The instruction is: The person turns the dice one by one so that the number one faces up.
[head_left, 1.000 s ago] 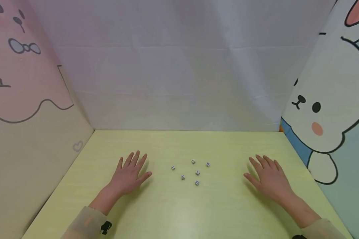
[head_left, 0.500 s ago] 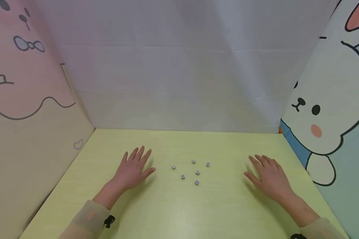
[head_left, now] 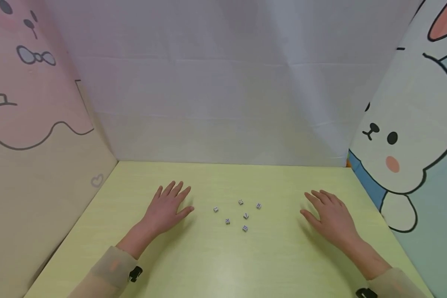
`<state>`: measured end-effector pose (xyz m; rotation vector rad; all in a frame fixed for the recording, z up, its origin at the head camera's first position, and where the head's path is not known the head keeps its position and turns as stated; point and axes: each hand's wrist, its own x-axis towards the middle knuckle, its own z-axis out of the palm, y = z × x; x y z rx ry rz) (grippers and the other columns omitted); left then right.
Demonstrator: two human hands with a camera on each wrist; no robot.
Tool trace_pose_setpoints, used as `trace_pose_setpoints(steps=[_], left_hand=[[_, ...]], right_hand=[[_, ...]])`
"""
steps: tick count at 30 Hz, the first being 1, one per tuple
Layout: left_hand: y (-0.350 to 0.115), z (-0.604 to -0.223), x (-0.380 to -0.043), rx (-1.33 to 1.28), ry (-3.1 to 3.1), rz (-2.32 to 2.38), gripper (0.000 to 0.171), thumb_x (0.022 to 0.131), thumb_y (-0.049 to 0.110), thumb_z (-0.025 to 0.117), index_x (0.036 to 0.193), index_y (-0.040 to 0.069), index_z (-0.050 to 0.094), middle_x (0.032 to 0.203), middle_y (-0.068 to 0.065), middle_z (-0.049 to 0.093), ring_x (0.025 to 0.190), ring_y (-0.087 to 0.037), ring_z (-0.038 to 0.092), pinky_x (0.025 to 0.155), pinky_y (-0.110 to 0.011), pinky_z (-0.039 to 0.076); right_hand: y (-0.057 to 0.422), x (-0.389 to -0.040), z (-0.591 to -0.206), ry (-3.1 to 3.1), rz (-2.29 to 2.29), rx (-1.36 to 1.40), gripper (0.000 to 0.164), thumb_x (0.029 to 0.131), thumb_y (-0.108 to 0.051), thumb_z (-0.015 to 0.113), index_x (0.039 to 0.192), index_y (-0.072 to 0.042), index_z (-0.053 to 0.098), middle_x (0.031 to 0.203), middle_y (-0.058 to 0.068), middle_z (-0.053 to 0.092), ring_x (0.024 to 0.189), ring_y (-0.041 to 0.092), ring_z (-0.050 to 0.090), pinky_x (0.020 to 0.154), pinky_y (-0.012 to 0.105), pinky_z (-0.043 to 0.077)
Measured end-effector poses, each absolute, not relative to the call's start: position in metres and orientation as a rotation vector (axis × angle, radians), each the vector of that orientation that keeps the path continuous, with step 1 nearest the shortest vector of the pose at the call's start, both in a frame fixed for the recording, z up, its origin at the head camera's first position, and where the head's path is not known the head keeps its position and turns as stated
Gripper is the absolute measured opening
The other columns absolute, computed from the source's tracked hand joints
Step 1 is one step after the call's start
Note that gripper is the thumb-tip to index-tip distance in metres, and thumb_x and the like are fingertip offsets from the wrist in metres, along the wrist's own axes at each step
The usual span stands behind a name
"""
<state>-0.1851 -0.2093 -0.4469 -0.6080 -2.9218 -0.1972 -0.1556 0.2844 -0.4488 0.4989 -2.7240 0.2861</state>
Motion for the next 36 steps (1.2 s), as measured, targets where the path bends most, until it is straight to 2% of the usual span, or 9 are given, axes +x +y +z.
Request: trace_pose_setpoints(steps=[7, 13, 17, 26, 36], left_hand=[[-0.205, -0.449, -0.191, -0.643, -2.881, -0.214, 0.058, 0.100, 0.044, 0.065, 0.147, 0.012, 0.057, 0.154, -0.017, 0.047, 0.145, -0.041, 0.038, 0.116, -0.065, 0.025], [-0.196, -0.445, -0.193, -0.655, -2.867, -0.290, 0.049, 0.099, 0.038, 0.068, 0.140, 0.012, 0.064, 0.143, -0.013, 0.060, 0.131, -0.035, 0.055, 0.108, -0.055, 0.042], [-0.188, -0.442, -0.195, -0.641, -2.889, -0.336, 0.044, 0.099, 0.036, 0.069, 0.136, 0.013, 0.068, 0.138, -0.011, 0.064, 0.127, -0.034, 0.059, 0.100, -0.050, 0.050], [-0.173, -0.446, -0.198, -0.566, -2.977, -0.384, 0.030, 0.098, 0.035, 0.070, 0.121, 0.016, 0.076, 0.132, -0.006, 0.067, 0.123, -0.029, 0.063, 0.096, -0.047, 0.054], [-0.157, -0.453, -0.204, -0.554, -3.011, -0.443, 0.023, 0.095, 0.032, 0.074, 0.114, 0.019, 0.078, 0.132, -0.004, 0.068, 0.125, -0.029, 0.061, 0.095, -0.046, 0.053]], right_hand=[[0.275, -0.161, -0.450, -2.666, 0.310, 0.548, 0.048, 0.093, -0.031, 0.075, 0.131, -0.003, 0.068, 0.134, 0.021, 0.063, 0.129, 0.044, 0.051, 0.102, 0.065, 0.040], [0.266, -0.168, -0.446, -2.660, 0.321, 0.570, 0.039, 0.094, -0.030, 0.074, 0.123, -0.004, 0.073, 0.127, 0.017, 0.068, 0.126, 0.043, 0.054, 0.105, 0.063, 0.039], [0.259, -0.170, -0.444, -2.664, 0.347, 0.578, 0.032, 0.094, -0.027, 0.074, 0.118, -0.006, 0.076, 0.122, 0.014, 0.071, 0.124, 0.041, 0.056, 0.106, 0.062, 0.038], [0.246, -0.178, -0.439, -2.650, 0.378, 0.614, 0.022, 0.095, -0.023, 0.073, 0.109, -0.008, 0.080, 0.117, 0.012, 0.074, 0.121, 0.039, 0.060, 0.104, 0.060, 0.042], [0.232, -0.182, -0.439, -2.683, 0.407, 0.637, 0.020, 0.095, -0.023, 0.073, 0.107, -0.008, 0.080, 0.114, 0.011, 0.074, 0.120, 0.038, 0.061, 0.102, 0.059, 0.045]])
